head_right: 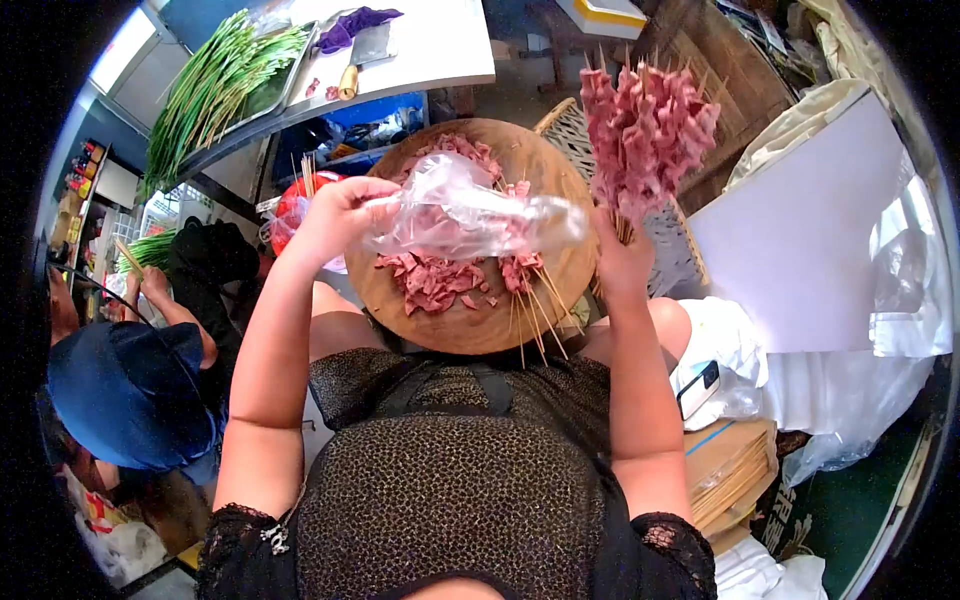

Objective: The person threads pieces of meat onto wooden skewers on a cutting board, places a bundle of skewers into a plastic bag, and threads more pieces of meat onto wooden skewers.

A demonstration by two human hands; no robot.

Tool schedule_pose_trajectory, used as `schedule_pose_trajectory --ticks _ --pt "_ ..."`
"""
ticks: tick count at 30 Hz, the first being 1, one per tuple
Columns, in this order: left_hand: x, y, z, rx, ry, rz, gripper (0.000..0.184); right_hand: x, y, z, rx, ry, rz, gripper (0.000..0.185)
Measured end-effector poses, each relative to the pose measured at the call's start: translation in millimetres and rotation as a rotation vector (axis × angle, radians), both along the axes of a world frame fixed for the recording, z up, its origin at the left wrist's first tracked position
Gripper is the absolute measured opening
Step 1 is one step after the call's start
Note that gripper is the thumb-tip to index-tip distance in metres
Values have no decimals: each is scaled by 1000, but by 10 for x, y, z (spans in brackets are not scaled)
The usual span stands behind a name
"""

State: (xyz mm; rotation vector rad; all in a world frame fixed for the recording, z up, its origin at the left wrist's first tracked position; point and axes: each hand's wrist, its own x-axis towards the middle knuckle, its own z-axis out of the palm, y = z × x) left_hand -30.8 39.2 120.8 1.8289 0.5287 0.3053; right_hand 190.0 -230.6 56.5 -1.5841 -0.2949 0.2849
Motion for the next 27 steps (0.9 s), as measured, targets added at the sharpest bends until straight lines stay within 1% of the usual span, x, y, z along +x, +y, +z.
schedule_pose_trajectory --ticks 2,3,4,5,6,7,8,9,10,12,16,18,19,20,22,23,24,26,27 --pt "89 7 155 -52 33 8 24 -84 -104 39 -125 -198 -38 24" --pt "139 -24 255 -47 33 10 24 -64 -190 -62 -188 -368 -29 30" --pt "192 -70 357 -121 -2 40 23 -87 -308 -73 -185 -367 -29 30" --pt "232 -88 420 -198 -38 69 23 -125 -439 -85 -542 -798 31 29" --pt "293 -39 447 -27 -21 99 22 -231 -455 6 -536 -953 76 28" --pt "344 -32 529 -6 -11 99 22 -336 -470 98 -524 -1109 115 27" --pt "393 -25 597 14 -1 98 23 -512 -422 285 -152 -970 131 25" --pt "458 27 587 34 -13 115 23 -573 -648 117 -352 -842 311 26" --pt "497 19 624 -2 -46 114 25 -720 -581 244 -259 -753 321 27" --pt "513 -91 796 155 -5 109 27 -778 -650 197 -425 -853 402 31" --pt "450 -258 875 190 -21 93 28 -812 -524 246 -439 -825 403 32" --pt "370 -317 866 165 -116 8 26 -725 -505 193 -512 -940 347 34" --pt "291 -379 979 301 -20 9 24 -669 -508 166 -577 -958 337 35" --pt "241 -395 964 301 -19 11 24 -641 -496 177 -576 -959 340 35" --pt "162 -370 900 441 -42 4 24 -593 -470 210 -597 -1034 254 34" --pt "134 -328 840 468 -46 6 25 -542 -485 150 -584 -1035 213 33" --pt "114 -285 780 468 -46 11 25 -544 -469 172 -583 -1037 217 33" --pt "87 -229 691 278 53 -112 24 -568 -452 228 -625 -998 173 32" --pt "85 -253 736 197 56 -174 24 -573 -426 209 -579 -1031 147 30"
